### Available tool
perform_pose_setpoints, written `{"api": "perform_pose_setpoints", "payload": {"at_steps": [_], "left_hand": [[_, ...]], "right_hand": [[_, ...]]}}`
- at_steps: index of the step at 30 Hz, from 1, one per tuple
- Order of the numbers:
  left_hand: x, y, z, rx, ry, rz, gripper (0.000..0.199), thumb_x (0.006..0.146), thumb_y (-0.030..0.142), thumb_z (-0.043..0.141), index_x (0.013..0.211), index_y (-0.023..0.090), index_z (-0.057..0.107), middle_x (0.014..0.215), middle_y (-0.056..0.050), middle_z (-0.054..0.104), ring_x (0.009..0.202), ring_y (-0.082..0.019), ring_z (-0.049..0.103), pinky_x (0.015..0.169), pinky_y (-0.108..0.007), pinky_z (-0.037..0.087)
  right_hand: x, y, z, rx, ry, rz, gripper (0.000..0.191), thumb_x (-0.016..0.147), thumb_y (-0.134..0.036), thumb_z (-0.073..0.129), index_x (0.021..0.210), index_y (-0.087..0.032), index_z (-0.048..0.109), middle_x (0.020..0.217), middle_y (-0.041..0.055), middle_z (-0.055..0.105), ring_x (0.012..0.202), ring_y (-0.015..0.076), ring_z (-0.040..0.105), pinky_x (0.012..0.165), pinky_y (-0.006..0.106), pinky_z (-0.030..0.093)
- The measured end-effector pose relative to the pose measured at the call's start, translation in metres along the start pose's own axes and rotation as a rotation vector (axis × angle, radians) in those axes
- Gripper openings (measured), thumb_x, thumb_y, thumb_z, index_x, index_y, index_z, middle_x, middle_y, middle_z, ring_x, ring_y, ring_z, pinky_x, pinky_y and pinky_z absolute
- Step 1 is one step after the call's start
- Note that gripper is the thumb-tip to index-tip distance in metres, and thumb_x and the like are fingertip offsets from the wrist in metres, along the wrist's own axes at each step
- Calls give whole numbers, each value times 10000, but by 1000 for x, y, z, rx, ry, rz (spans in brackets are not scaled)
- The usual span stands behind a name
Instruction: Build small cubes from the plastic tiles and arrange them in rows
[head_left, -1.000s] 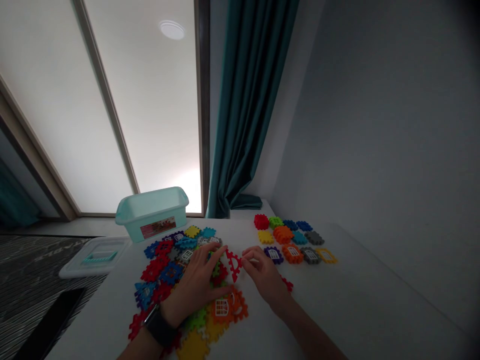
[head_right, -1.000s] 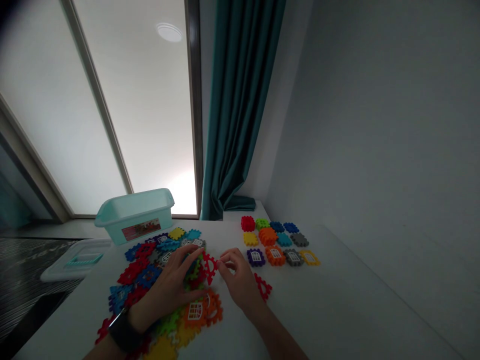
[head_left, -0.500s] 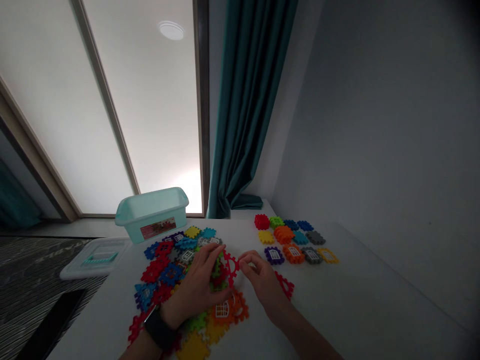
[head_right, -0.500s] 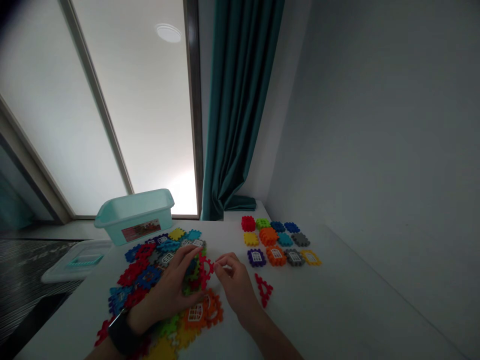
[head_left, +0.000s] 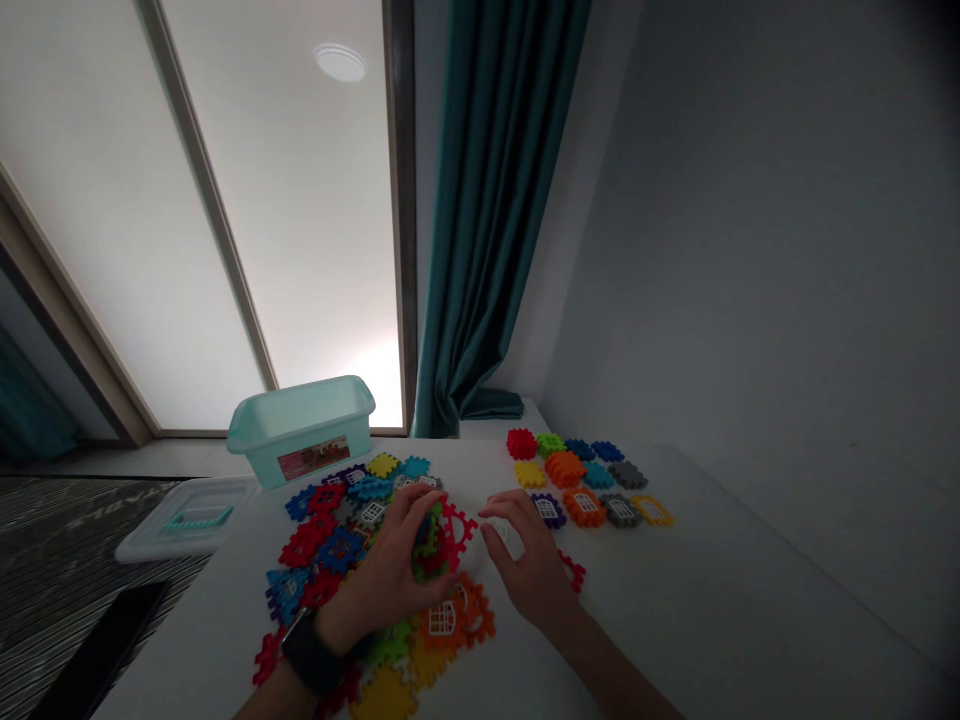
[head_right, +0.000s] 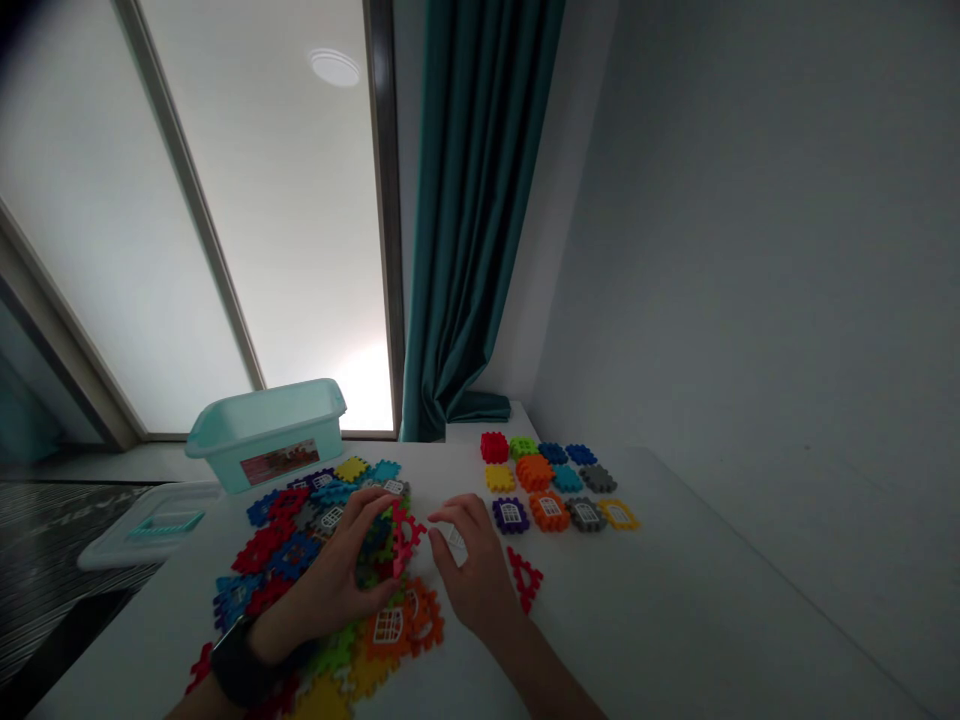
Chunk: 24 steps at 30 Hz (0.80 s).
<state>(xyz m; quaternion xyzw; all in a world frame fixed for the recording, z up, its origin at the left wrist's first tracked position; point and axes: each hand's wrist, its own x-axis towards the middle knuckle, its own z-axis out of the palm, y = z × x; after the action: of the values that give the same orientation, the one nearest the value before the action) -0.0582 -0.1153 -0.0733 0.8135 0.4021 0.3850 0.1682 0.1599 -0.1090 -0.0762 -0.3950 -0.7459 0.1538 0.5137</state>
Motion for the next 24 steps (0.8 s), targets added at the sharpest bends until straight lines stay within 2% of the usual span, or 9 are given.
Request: {"api": "perform_pose_setpoints", "payload": {"at_steps": [4, 7, 10, 13, 17, 20, 24], "left_hand": [[0, 3, -4, -113, -67, -53, 660, 818, 306, 679, 1411, 227, 399, 1472, -141, 357, 1409, -338, 359, 1184, -506, 334], [0, 8, -10, -225, -177, -110, 580, 872, 377, 641, 1385, 223, 420, 1481, -131, 357, 1403, -317, 374, 1176, -465, 345], [0, 11, -13, -300, -227, -128, 547, 893, 442, 619, 1363, 223, 446, 1447, -120, 408, 1358, -311, 426, 1149, -451, 376], [0, 12, -12, -312, -204, -121, 538, 927, 491, 571, 1384, 237, 448, 1410, -112, 452, 1313, -313, 470, 1127, -472, 397], [-1, 10, -8, -181, -69, -73, 653, 932, 413, 578, 1509, 274, 306, 1501, -123, 371, 1364, -323, 428, 1131, -508, 400], [-3, 8, -5, 37, 8, -4, 817, 843, 312, 699, 1537, 284, 267, 1501, -137, 368, 1392, -346, 391, 1140, -536, 390], [-4, 5, -3, 181, -46, 77, 894, 782, 289, 786, 1530, 293, 296, 1441, -141, 427, 1341, -347, 441, 1106, -527, 431]], "right_hand": [[-1, 3, -4, -190, -25, -275, 147, 965, -175, 563, 1073, -250, 629, 1064, 77, 627, 1036, 229, 608, 910, 396, 525], [-2, 4, -5, -265, -25, -366, 149, 976, -153, 565, 1073, -247, 629, 1051, 76, 632, 1040, 228, 606, 903, 396, 530], [-2, 4, -6, -276, -17, -392, 147, 977, -140, 564, 1064, -242, 626, 1055, 76, 633, 1068, 229, 597, 930, 395, 520], [-2, 2, -4, -210, 8, -317, 126, 979, -154, 551, 1046, -240, 615, 1076, 79, 622, 1082, 229, 596, 946, 392, 511], [-1, -7, -2, -52, 8, -62, 63, 962, -200, 553, 966, -240, 602, 1064, 67, 614, 1041, 227, 611, 915, 382, 511], [2, -12, -3, 51, -75, 122, 67, 946, -235, 558, 886, -233, 587, 1034, 54, 611, 1038, 229, 609, 899, 368, 504], [7, -14, -10, 131, -277, 240, 109, 929, -242, 546, 822, -221, 554, 1016, 43, 588, 1016, 218, 596, 895, 353, 490]]}}
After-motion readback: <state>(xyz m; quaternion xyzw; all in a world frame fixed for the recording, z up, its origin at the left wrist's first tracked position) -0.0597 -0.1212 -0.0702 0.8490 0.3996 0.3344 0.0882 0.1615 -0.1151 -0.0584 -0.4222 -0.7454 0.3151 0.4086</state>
